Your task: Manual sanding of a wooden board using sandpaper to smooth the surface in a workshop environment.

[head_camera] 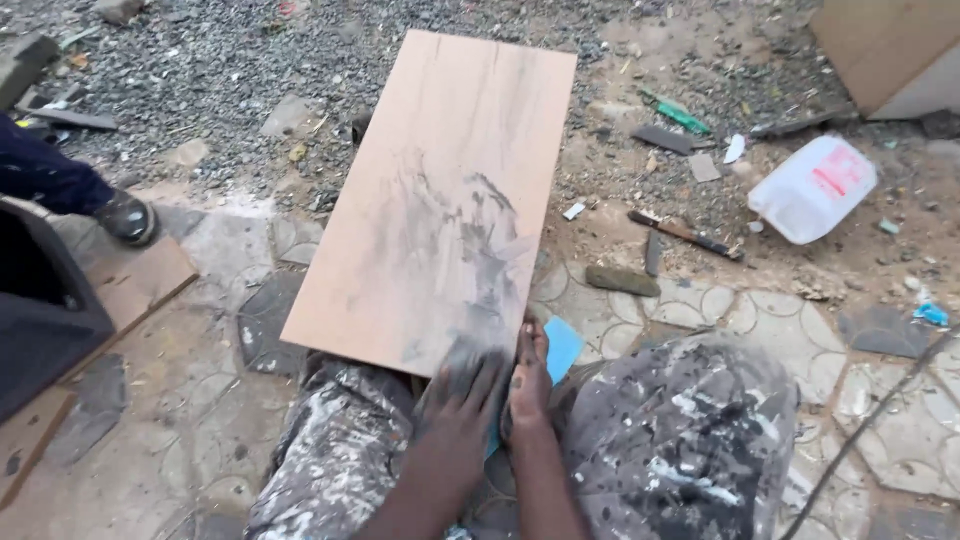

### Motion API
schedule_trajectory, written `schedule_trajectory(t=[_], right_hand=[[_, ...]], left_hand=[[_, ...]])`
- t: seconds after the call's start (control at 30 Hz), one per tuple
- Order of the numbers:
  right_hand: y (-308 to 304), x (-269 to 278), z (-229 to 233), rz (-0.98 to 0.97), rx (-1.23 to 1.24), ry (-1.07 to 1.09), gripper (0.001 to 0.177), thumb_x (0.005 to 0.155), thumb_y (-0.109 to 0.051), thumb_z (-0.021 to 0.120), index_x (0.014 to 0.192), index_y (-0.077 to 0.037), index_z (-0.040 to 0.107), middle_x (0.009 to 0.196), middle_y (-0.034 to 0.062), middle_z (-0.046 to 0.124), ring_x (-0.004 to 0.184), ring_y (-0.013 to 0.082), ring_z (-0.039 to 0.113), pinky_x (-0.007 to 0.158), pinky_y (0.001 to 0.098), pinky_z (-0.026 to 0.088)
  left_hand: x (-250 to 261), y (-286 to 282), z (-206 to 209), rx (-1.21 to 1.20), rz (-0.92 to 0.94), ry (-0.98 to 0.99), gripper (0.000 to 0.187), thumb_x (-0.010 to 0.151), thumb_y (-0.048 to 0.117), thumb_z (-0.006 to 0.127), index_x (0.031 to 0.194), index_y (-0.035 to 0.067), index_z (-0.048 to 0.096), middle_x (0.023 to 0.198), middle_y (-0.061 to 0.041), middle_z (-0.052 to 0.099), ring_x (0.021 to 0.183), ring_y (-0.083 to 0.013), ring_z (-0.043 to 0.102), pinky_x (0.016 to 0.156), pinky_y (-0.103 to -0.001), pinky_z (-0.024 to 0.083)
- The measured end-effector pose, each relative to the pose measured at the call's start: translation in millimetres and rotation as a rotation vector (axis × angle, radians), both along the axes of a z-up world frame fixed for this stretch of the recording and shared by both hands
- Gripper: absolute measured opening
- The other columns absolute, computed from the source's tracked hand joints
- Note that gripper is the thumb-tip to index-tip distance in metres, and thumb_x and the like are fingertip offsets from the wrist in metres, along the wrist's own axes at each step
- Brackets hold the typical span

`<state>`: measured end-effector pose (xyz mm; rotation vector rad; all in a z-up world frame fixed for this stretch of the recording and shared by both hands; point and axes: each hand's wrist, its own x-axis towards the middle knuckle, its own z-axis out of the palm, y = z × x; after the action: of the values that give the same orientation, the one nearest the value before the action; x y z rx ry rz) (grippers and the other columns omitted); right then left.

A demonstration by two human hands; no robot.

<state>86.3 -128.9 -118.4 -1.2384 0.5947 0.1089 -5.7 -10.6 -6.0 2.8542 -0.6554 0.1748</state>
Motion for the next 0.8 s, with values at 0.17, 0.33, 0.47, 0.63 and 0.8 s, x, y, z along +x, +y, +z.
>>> schedule_trajectory(t=[0.17,0.33,0.47,0.63,0.8], right_hand=[[0.8,-7.7,12.9,-0.082,0.379,-0.136,0.053,0.102,-0.031,0.052,0.149,-0.008,0.048,0.138,0.0074,0.057,0.123,0.0170,0.054,0.106,0.0303,0.039],[-0.3,-4.4,28.6,-0.011,0.060,0.066,0.070,0.093,-0.051,0.051,0.154,-0.016,0.047,0.152,0.0075,0.054,0.134,0.0253,0.054,0.109,0.0358,0.039],[8.7,-2.3,-16.3,-0.076,0.280,-0.065,0.057,0.098,-0.037,0.054,0.149,-0.012,0.051,0.140,0.0073,0.059,0.125,0.0190,0.055,0.105,0.0313,0.040],[6.9,-0.1,30.6,-0.126,0.476,-0.109,0.055,0.099,-0.025,0.055,0.152,-0.010,0.050,0.147,0.0087,0.056,0.128,0.0198,0.053,0.108,0.0354,0.040],[11.3,-6.9,45.0,-0.157,0.382,0.037,0.057,0.099,-0.028,0.054,0.154,-0.013,0.048,0.148,0.0061,0.058,0.129,0.0168,0.054,0.106,0.0311,0.040]], left_hand=[[11.3,-0.8,-2.2,0.015,-0.015,-0.044,0.076,0.081,0.014,0.050,0.154,-0.002,0.037,0.168,-0.018,0.028,0.152,-0.0346,0.029,0.123,-0.055,0.016],[-1.3,6.1,-12.1,0.247,0.008,-0.234,0.083,0.083,0.027,0.042,0.161,0.005,0.027,0.173,-0.009,0.023,0.154,-0.0250,0.026,0.126,-0.047,0.018],[38.5,6.8,-2.4,0.132,0.041,-0.144,0.081,0.083,0.018,0.046,0.161,0.002,0.030,0.168,-0.014,0.031,0.150,-0.0283,0.032,0.123,-0.048,0.019],[-3.4,19.6,-11.1,0.236,-0.034,-0.207,0.081,0.080,0.022,0.046,0.156,-0.003,0.032,0.172,-0.017,0.022,0.154,-0.0333,0.025,0.123,-0.050,0.019],[52.8,39.6,0.2,0.281,-0.011,-0.182,0.089,0.075,0.007,0.053,0.161,0.006,0.030,0.170,-0.008,0.030,0.147,-0.0249,0.038,0.121,-0.049,0.027]])
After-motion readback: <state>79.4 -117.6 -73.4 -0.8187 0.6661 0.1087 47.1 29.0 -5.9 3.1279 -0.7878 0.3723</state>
